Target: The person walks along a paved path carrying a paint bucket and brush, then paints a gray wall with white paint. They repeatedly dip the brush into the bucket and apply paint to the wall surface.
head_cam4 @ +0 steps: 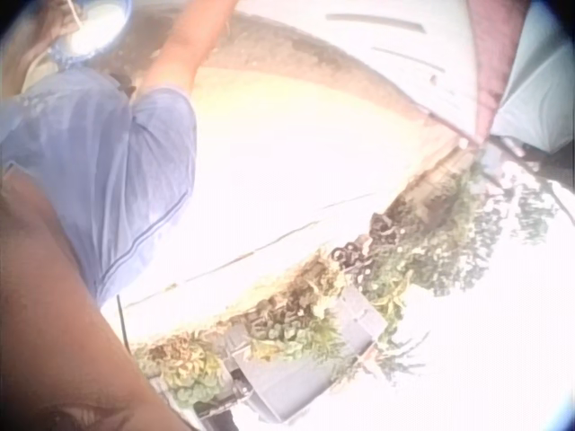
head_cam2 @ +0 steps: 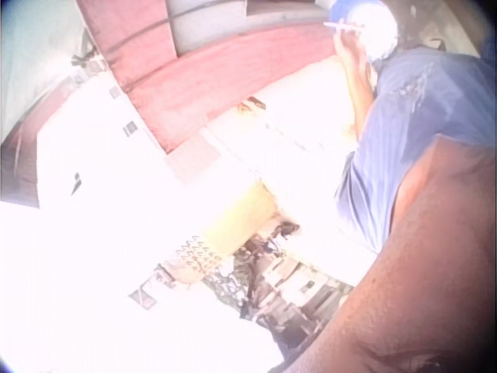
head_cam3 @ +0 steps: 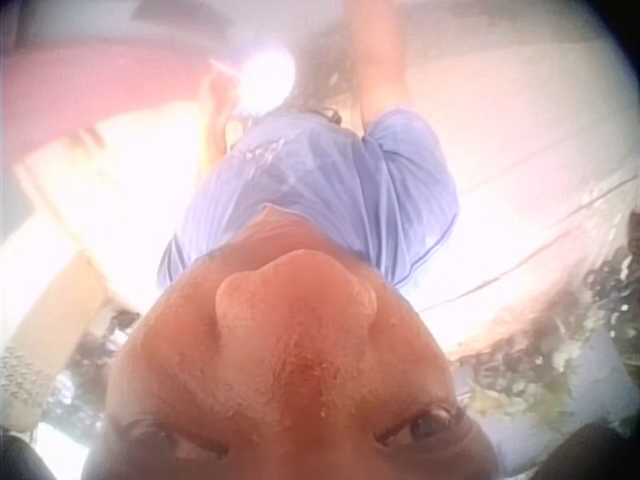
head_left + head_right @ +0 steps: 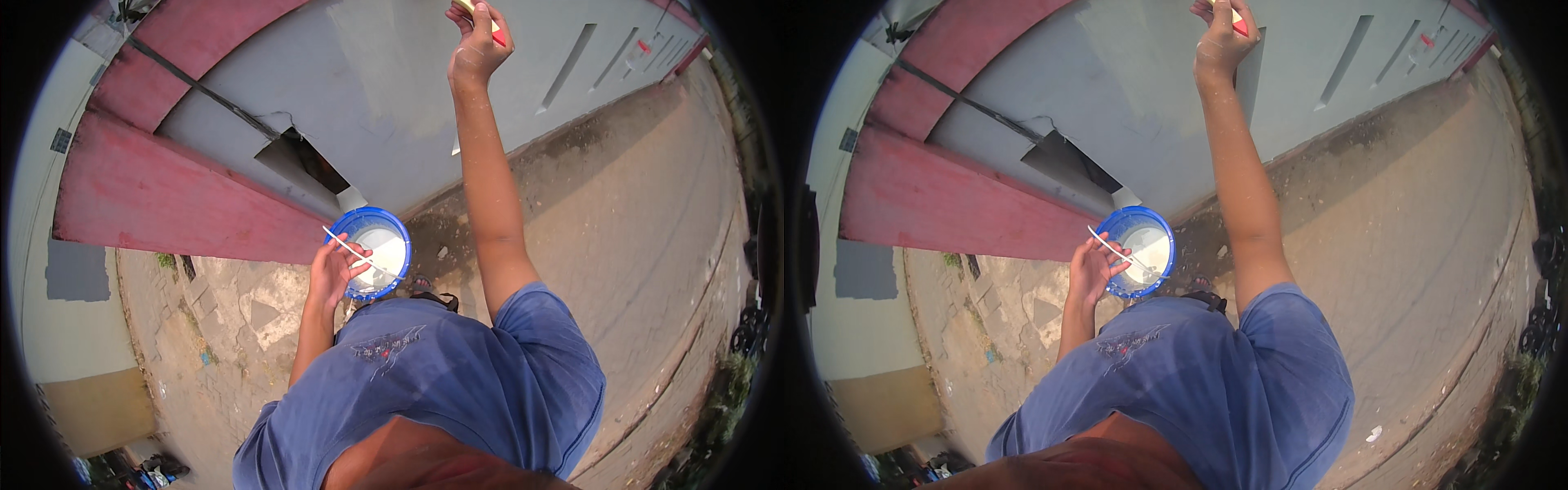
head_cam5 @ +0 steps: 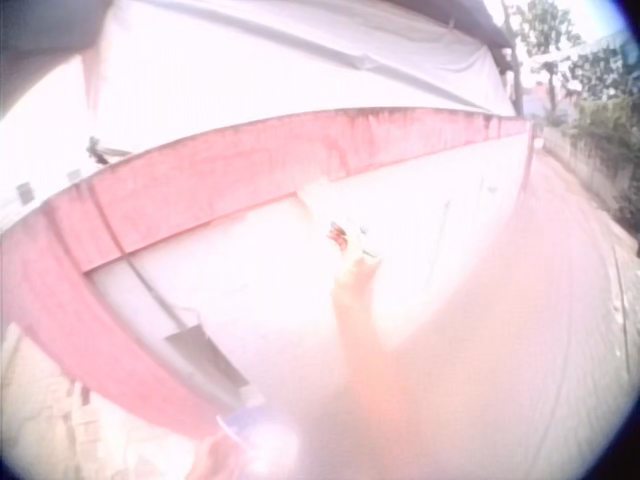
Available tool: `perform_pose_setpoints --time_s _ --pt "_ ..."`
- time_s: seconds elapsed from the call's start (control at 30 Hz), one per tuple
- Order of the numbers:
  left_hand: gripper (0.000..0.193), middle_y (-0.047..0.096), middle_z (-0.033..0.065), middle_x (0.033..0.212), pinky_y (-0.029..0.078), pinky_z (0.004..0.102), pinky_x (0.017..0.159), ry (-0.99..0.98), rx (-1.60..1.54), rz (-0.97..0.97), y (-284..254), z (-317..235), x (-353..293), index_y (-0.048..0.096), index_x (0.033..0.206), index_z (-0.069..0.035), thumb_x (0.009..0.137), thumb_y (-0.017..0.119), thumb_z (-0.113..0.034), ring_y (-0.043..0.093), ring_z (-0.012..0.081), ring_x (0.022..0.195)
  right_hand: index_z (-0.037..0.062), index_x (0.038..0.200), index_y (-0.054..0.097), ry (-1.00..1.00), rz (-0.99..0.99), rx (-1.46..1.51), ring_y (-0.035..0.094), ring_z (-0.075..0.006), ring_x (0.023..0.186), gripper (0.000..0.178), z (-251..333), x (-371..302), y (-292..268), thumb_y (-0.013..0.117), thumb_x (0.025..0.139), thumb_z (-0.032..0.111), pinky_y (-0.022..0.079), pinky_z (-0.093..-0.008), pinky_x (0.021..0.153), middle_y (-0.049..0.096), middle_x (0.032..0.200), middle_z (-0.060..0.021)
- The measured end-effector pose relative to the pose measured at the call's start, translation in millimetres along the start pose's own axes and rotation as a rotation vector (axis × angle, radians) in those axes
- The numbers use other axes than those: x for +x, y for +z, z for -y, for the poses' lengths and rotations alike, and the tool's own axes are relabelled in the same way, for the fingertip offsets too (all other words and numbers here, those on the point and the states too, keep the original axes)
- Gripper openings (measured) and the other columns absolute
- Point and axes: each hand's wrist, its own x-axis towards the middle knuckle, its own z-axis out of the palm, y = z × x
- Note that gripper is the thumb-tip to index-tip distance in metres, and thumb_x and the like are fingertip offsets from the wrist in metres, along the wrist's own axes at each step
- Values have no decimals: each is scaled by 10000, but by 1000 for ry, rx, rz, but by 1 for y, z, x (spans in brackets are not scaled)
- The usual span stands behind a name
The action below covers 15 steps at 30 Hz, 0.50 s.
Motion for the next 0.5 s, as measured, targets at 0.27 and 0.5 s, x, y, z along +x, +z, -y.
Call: perform_pose_setpoints --time_s 0.27,0.5 --pt "443 634 172 990 588 435 851 -12 -10 25 -8 1 4 444 1262 -80 984 499 -421 649 377 1093 -105 1038 622 89 -32 117 691 -274 817 226 -15 -23 0 583 964 104 619 -401 789 659 969 -186" --pt "457 624 182 996 592 471 864 -13 -43 30 -11 0 6 466 1255 -54 976 523 -411 648 391 1077 -96 1022 626 156 -50 4 691 -277 813 200 -7 -30 11 585 950 85 616 -397 790 662 956 -184"
